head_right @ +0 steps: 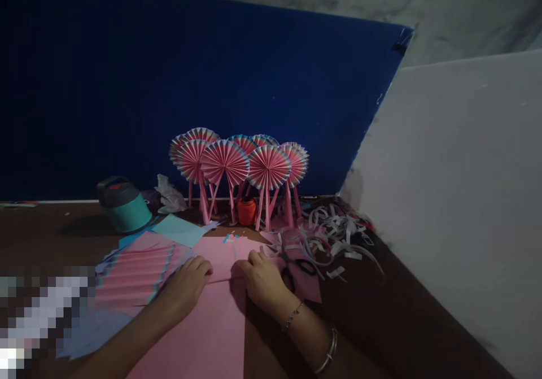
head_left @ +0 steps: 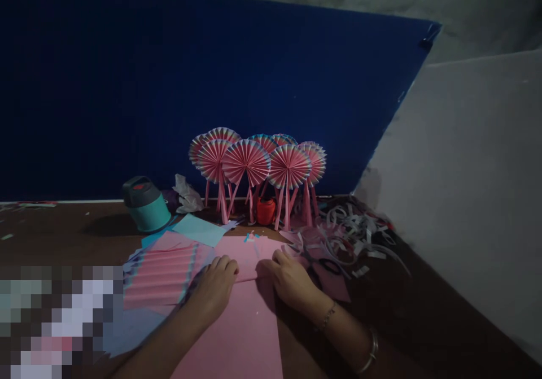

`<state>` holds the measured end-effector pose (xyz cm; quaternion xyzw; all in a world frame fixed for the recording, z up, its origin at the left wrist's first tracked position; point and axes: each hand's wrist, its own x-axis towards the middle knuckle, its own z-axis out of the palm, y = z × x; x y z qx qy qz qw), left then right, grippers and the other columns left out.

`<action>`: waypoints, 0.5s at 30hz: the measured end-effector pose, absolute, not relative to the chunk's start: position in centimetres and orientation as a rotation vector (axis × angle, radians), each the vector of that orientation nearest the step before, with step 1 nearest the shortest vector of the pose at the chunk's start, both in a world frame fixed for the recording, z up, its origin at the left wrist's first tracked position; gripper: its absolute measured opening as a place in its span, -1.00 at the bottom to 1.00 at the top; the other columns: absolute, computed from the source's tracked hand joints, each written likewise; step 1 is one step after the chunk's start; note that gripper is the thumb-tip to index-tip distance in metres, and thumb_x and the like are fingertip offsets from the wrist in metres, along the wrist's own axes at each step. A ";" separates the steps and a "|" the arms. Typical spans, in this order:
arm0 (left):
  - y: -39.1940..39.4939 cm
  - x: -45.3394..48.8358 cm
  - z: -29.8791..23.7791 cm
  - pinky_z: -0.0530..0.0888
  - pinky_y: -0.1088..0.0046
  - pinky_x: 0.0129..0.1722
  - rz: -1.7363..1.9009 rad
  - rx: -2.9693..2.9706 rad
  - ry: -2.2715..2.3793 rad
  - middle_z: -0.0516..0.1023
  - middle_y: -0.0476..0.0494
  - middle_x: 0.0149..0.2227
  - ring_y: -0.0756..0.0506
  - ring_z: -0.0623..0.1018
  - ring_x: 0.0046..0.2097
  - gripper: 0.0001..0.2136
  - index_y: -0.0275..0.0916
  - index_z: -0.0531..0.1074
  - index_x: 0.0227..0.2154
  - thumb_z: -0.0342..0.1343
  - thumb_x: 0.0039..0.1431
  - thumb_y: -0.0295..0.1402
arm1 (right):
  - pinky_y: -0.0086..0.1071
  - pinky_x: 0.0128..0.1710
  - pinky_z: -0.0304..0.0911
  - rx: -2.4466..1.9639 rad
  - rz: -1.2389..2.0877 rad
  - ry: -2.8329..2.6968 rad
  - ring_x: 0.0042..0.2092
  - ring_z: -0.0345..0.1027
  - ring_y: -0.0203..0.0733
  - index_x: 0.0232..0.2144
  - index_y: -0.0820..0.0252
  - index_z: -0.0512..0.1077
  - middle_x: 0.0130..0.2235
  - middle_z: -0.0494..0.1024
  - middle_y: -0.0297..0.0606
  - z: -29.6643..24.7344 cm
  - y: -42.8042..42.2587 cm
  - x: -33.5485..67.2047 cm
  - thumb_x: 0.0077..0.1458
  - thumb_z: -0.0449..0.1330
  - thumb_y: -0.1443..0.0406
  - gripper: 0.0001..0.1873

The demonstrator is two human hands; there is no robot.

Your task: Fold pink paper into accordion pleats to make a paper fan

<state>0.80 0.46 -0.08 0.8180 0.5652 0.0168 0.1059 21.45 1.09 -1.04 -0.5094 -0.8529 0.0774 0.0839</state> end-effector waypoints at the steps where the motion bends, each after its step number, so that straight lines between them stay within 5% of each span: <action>1: 0.5 0.7 0.0 0.28 0.27 -0.10 0.081 2.401 1.648 0.43 -0.23 -0.15 -0.18 0.39 -0.10 -0.77 -0.24 0.39 -0.28 -0.19 0.25 -0.48 | -0.25 0.00 0.06 -1.523 0.227 -2.515 -0.17 0.24 -0.13 -0.13 0.17 0.43 -0.21 0.40 -0.17 -1.0 1.1 21.4 0.19 -0.04 0.42 -0.70; 11: -0.1 0.7 1.3 0.30 0.36 -0.13 0.262 2.242 1.545 0.44 -0.17 -0.21 -0.13 0.40 -0.12 -0.90 -0.21 0.31 -0.35 -0.10 0.22 -0.40 | -0.25 -0.06 0.16 -1.445 0.146 -2.459 -0.18 0.28 -0.12 -0.28 0.24 0.42 -0.24 0.46 -0.15 -1.6 1.3 21.6 0.20 -0.02 0.42 -0.79; 15: 0.1 0.9 1.1 0.29 0.39 -0.17 0.281 2.284 1.549 0.43 -0.13 -0.23 -0.11 0.40 -0.16 -0.88 -0.20 0.29 -0.40 -0.12 0.21 -0.46 | -0.23 -0.06 0.16 -1.238 0.058 -2.417 -0.13 0.26 -0.10 -0.17 0.24 0.41 -0.19 0.47 -0.12 -1.6 1.2 22.2 0.18 0.00 0.40 -0.77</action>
